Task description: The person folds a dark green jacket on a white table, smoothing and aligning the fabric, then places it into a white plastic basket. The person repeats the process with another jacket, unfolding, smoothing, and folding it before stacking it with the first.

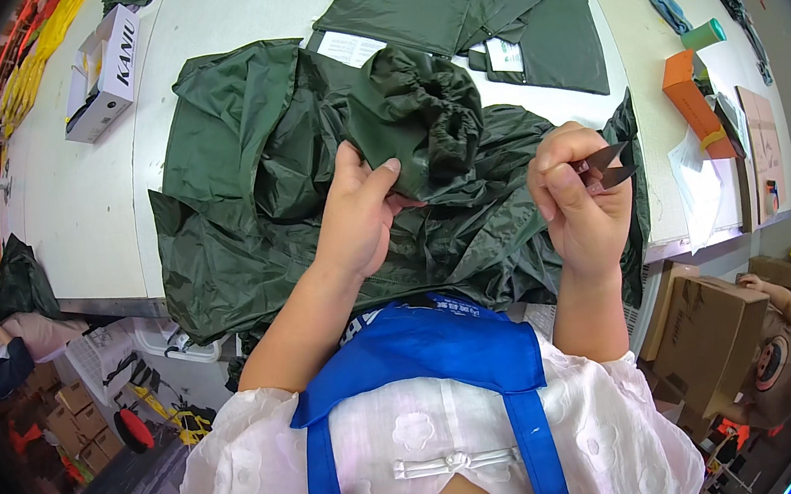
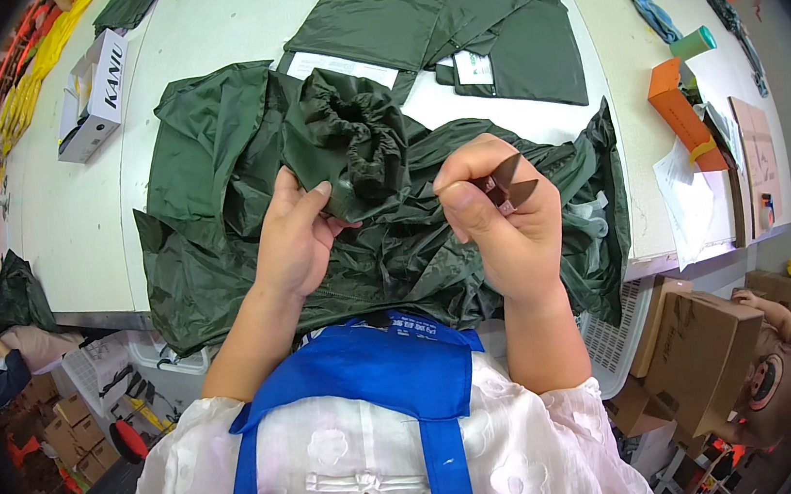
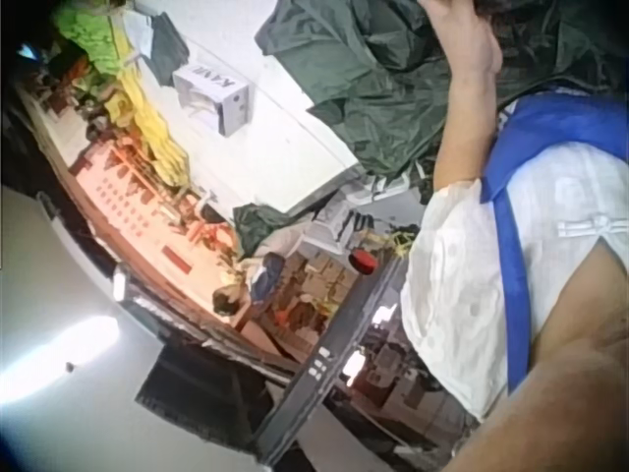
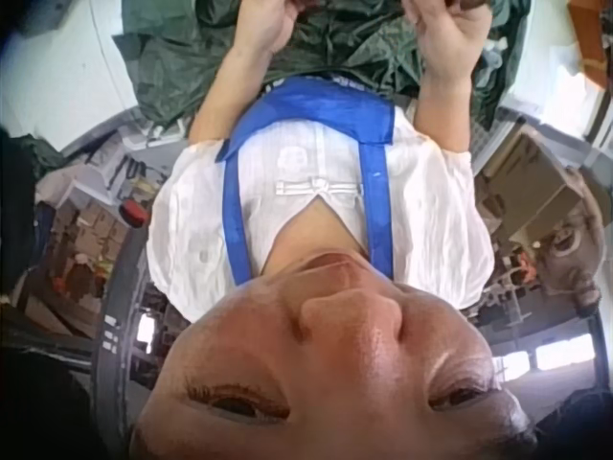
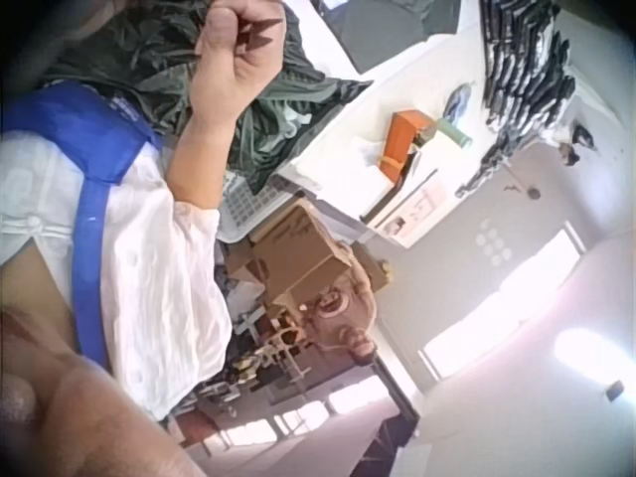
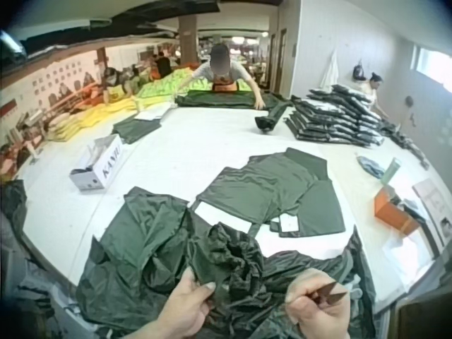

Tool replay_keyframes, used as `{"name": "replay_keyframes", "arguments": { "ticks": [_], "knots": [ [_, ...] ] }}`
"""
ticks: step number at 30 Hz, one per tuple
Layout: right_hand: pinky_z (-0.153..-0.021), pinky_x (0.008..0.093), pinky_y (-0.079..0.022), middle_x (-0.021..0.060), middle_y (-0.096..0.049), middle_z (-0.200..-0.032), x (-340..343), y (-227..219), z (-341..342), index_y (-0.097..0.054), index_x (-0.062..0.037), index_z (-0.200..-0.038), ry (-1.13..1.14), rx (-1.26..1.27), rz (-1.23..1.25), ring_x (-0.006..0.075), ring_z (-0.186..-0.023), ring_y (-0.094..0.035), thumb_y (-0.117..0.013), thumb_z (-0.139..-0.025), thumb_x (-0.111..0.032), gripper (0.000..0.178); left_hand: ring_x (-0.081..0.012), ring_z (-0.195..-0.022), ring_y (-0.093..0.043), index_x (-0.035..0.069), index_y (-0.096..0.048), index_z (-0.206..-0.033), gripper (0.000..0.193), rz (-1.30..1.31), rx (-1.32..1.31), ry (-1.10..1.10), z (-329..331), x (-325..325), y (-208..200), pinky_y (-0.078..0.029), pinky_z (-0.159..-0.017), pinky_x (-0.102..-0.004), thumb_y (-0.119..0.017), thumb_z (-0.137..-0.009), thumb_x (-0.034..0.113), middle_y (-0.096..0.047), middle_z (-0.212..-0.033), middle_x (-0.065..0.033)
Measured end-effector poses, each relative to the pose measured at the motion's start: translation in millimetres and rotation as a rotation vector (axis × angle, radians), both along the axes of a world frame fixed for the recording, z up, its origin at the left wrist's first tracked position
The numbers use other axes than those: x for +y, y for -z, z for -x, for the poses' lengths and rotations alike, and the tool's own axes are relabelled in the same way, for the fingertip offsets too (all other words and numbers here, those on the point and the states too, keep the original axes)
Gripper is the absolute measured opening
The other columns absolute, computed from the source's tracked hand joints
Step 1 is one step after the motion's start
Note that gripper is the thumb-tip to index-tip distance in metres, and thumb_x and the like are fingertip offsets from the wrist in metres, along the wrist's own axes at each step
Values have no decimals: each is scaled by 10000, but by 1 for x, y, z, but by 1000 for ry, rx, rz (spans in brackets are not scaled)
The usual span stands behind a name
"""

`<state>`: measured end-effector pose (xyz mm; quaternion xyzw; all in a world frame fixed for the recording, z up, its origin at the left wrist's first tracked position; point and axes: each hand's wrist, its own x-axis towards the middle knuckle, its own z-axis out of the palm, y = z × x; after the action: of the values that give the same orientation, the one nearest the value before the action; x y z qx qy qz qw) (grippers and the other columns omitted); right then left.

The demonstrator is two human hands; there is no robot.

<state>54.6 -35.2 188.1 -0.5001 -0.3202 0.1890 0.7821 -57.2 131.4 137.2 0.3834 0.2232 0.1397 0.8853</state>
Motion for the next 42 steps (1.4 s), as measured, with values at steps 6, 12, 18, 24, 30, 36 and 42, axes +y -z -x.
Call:
{"name": "replay_keyframes", "arguments": {
  "ticks": [6,12,18,24,30,36,42],
  "knots": [
    [-389,232,-312,68,-625,-614,-36,-11,-46,-680,9,-711,-444,-331,95,75,-420,-457,-605,-849,-188,252,-209,-1085,-571,45,-309,-1345,444,12,-10,7,4,8,4,-528,-845,-368,-436,-921,10,-508,-1263,-138],
    [-552,184,-346,13,-622,-1125,4,55,-63,-523,-17,-1286,-179,198,481,30,-716,-466,-693,-817,-426,644,-204,-1215,-480,81,-281,-1400,626,-114,-107,187,8,-3,4,-404,-1011,-350,-592,-857,55,-464,-1337,-97],
    [-743,257,-463,9,-641,-890,39,52,-29,-619,-2,-1042,-408,18,655,91,-805,-540,-773,-662,-76,417,-257,-990,-620,79,-335,-1359,679,-940,103,45,10,7,-4,-510,-829,-321,-680,-776,46,-588,-1183,-139],
    [-562,225,-357,-48,-456,-660,76,95,-18,-493,-65,-736,265,404,257,57,-617,-372,-650,-734,-4,168,-248,-709,-514,122,-697,-931,184,-1793,-233,141,15,-10,8,-420,-597,-364,-620,-765,113,-488,-742,-57],
    [-515,314,-461,89,-561,-692,69,64,40,-601,-49,-792,-213,-590,531,217,-566,-573,-776,-712,-76,194,-342,-874,-558,-13,-651,-885,169,-1464,445,-364,26,83,39,-466,-793,-383,-578,-741,-65,-546,-955,-158],
    [-590,339,-480,93,-571,-811,98,74,-12,-574,-39,-809,-81,-698,601,249,-688,-586,-703,-697,21,181,-333,-995,-586,3,-613,-1056,318,-1170,380,-149,17,105,43,-455,-866,-378,-642,-743,49,-598,-1066,-173],
    [-578,375,-430,127,-507,-718,131,62,-59,-468,-30,-749,176,-863,659,322,-670,-528,-617,-636,73,214,-327,-1027,-594,-18,-567,-1183,450,-1080,570,8,5,109,36,-443,-934,-367,-574,-734,8,-595,-1107,-165]
  ]
}}
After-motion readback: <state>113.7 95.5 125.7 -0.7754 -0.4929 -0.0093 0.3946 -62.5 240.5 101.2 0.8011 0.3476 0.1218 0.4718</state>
